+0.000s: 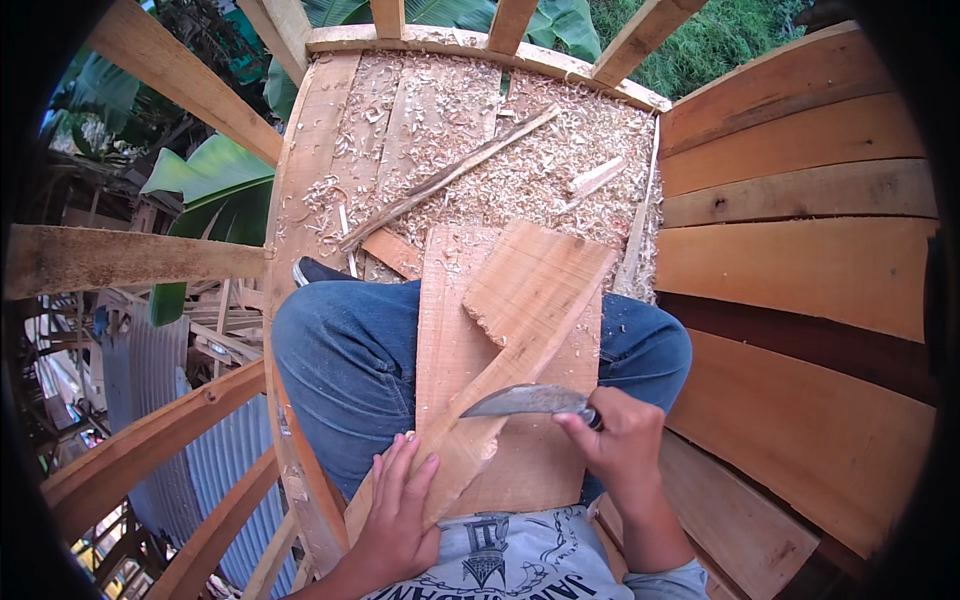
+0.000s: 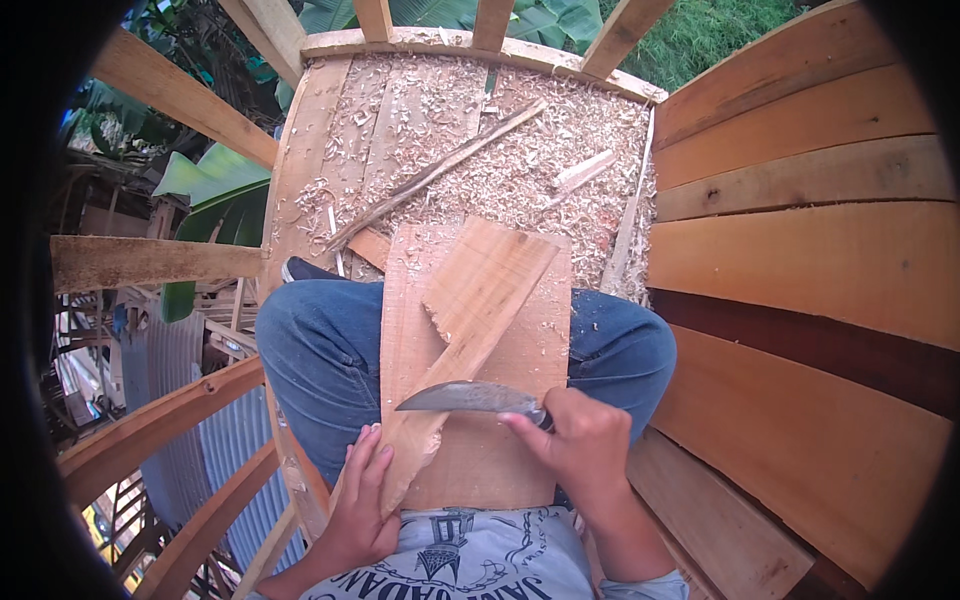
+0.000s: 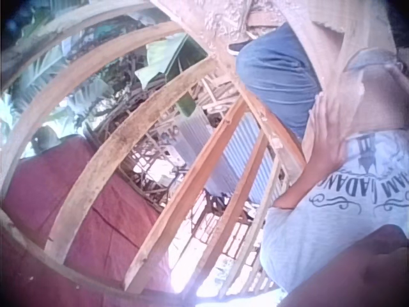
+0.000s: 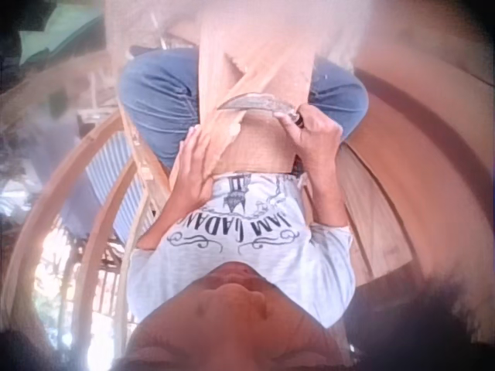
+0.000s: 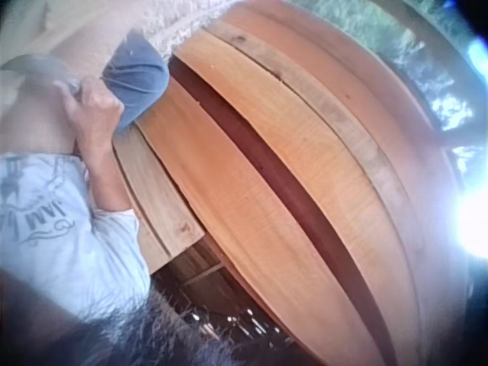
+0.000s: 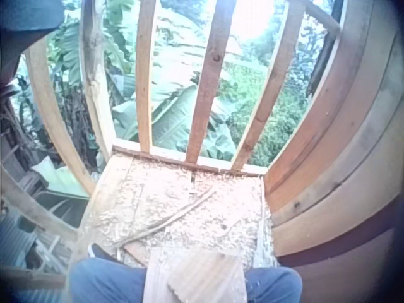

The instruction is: The person sits cross-legged on a wooden platform and uses a curved knife to carve a piece of wood held on their lap. They repeatedly shave thin layers from the wood, creating a pile of shavings on the platform.

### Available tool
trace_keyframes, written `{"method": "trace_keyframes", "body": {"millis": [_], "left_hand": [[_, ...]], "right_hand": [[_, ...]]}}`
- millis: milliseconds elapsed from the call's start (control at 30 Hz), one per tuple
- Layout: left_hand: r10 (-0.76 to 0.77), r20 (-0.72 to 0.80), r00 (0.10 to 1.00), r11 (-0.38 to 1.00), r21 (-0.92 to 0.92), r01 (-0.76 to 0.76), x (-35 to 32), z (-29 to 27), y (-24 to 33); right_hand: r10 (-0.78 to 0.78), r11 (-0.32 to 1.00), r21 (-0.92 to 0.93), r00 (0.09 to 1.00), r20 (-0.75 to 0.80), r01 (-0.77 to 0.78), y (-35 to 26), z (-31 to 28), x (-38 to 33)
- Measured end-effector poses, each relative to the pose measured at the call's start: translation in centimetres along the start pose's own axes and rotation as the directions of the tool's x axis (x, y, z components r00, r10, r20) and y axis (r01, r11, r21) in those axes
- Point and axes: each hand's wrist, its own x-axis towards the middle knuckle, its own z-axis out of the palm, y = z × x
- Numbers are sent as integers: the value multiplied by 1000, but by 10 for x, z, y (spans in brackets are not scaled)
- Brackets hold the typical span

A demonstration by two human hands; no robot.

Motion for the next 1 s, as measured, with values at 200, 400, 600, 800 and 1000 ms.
{"method": "trace_keyframes", "body": {"millis": [200, 400, 600, 800, 1000], "left_hand": [[-3, -8, 1000, 1000, -19, 2, 0, 0, 2], [-12, 0, 1000, 998, -62, 12, 1, -5, 1], [-44, 42, 998, 997, -66, 46, -5, -8, -7], [-52, 61, 997, 992, -110, 58, -1, -18, 0], [-76, 63, 995, 984, -158, 85, -1, -21, 1]], "right_hand": [[433, 895, 16, 860, -269, -445, 77, -25, 25], [357, 907, 306, 912, -202, -288, 67, -12, 12], [-133, 889, 440, 991, -21, 128, -16, 13, 1], [-197, 928, 312, 979, -45, 202, -10, 15, 9], [153, 956, 273, 976, -153, -107, 29, -5, 30]]}}
